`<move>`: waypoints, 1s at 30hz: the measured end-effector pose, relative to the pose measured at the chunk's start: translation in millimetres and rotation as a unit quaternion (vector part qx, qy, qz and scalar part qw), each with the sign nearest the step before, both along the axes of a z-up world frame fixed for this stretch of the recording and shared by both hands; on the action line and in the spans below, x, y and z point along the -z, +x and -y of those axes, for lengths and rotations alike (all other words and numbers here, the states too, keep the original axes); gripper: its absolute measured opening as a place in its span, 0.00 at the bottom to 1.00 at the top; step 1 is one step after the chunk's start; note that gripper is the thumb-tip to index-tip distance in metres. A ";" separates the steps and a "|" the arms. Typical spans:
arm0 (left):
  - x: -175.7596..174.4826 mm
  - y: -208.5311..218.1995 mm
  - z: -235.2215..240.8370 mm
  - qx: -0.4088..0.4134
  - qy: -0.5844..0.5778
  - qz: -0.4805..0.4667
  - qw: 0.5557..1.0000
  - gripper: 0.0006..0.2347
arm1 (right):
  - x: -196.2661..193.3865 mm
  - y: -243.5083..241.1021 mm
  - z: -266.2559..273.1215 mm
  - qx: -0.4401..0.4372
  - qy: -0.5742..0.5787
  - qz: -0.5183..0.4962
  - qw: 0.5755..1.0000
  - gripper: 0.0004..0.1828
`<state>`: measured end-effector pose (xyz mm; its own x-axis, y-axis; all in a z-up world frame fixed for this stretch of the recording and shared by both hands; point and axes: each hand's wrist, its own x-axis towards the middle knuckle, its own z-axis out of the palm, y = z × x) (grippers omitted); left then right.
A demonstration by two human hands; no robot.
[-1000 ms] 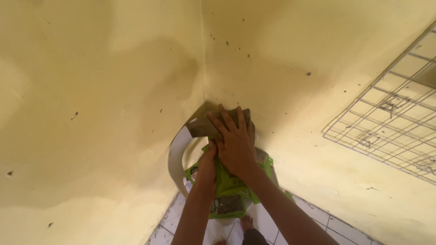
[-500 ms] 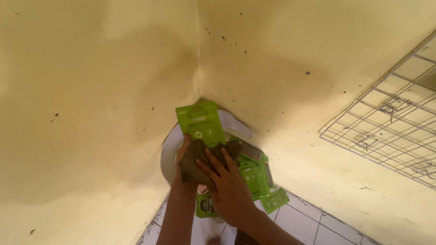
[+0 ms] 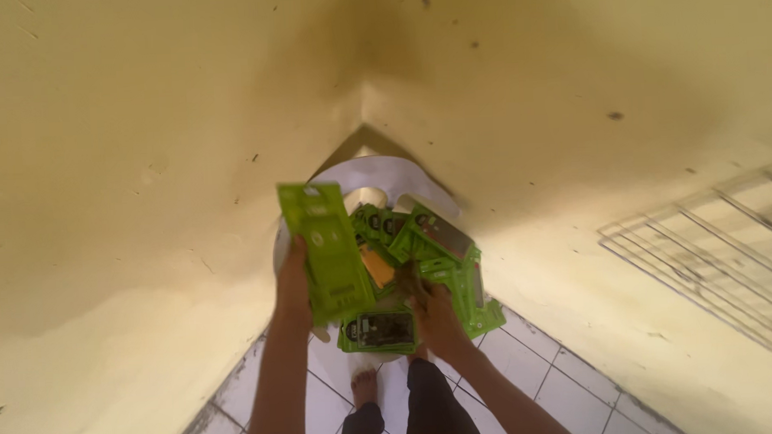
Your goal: The person repeatedly takes packaged phone cases from a wall display, wipes them with a dark cloth on a white chair, and returns them to the rack. The person handles multiple cases one by one, cleaning the packaging before hanging them back up.
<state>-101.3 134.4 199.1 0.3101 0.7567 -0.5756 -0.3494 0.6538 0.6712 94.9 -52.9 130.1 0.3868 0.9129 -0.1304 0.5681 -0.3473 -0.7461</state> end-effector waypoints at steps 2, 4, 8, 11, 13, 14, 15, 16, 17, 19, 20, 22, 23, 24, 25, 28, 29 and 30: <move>26.0 -2.5 22.7 0.008 -0.087 -0.037 0.995 0.26 | 51.1 20.0 -14.3 -0.008 -0.019 0.033 0.999 0.23; 50.7 -2.1 44.4 0.022 -0.141 -0.034 0.989 0.27 | 99.2 34.9 -28.0 -0.027 -0.035 0.079 0.996 0.23; 89.7 5.0 67.7 0.073 -0.159 -0.123 0.977 0.27 | 180.6 54.1 -59.5 -0.063 -0.080 0.104 0.989 0.24; 108.2 8.7 76.6 0.059 -0.200 -0.086 0.974 0.26 | 219.7 60.1 -86.8 -0.108 -0.105 0.148 0.977 0.24; 120.8 7.6 84.4 0.042 -0.254 -0.109 0.960 0.25 | 233.3 53.8 -96.2 -0.162 -0.102 0.207 0.959 0.23; 127.0 4.2 87.6 0.036 -0.281 -0.122 0.951 0.24 | 238.0 47.4 -101.9 -0.153 -0.126 0.201 0.959 0.24; 133.1 1.1 91.3 0.034 -0.274 -0.131 0.952 0.24 | 241.7 39.9 -108.2 -0.145 -0.151 0.195 0.958 0.24; 139.8 0.5 93.9 0.034 -0.268 -0.140 0.952 0.25 | 243.7 34.7 -113.6 -0.135 -0.177 0.190 0.956 0.24; 147.7 -1.3 93.3 0.034 -0.263 -0.148 0.953 0.25 | 246.0 25.9 -118.4 -0.159 -0.218 0.166 0.949 0.28; 164.3 -1.2 95.7 0.031 -0.217 -0.110 0.969 0.25 | 246.4 20.2 -118.7 -0.203 -0.307 0.126 0.921 0.41; 168.8 -3.0 105.2 0.024 -0.199 -0.092 0.975 0.25 | 246.0 18.3 -111.4 -0.204 -0.301 0.106 0.926 0.42; 182.6 -0.5 112.1 0.069 -0.210 -0.168 0.961 0.25 | 242.5 10.1 -95.7 -0.199 -0.286 0.062 0.935 0.43; 184.7 -0.1 119.0 0.094 -0.214 -0.208 0.950 0.25 | 234.7 4.2 -83.0 -0.170 -0.232 0.051 0.956 0.39; 190.2 3.3 118.6 0.097 -0.156 -0.226 0.957 0.25 | 228.2 4.0 -85.9 -0.131 -0.199 0.023 0.971 0.38; 193.5 8.0 118.3 0.100 -0.097 -0.244 0.960 0.25 | 216.1 3.8 -81.9 -0.085 -0.185 -0.038 0.978 0.37; 197.4 23.8 118.9 0.151 0.074 -0.328 0.930 0.25 | 163.8 1.8 -59.0 0.102 -0.253 -0.366 0.890 0.35; 193.8 29.6 123.2 0.172 0.131 -0.359 0.908 0.25 | 142.8 -0.1 -50.4 0.099 -0.236 -0.418 0.872 0.35; 189.4 36.0 124.2 0.176 0.112 -0.302 0.930 0.27 | 121.4 -1.9 -43.0 0.103 -0.220 -0.468 0.850 0.35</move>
<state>-65.3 10.2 9.7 0.2333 0.7907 -0.5660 0.3447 0.4770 0.8085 93.0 -9.8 8.7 0.0719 0.6211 -0.7804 -0.3093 -0.7300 -0.6095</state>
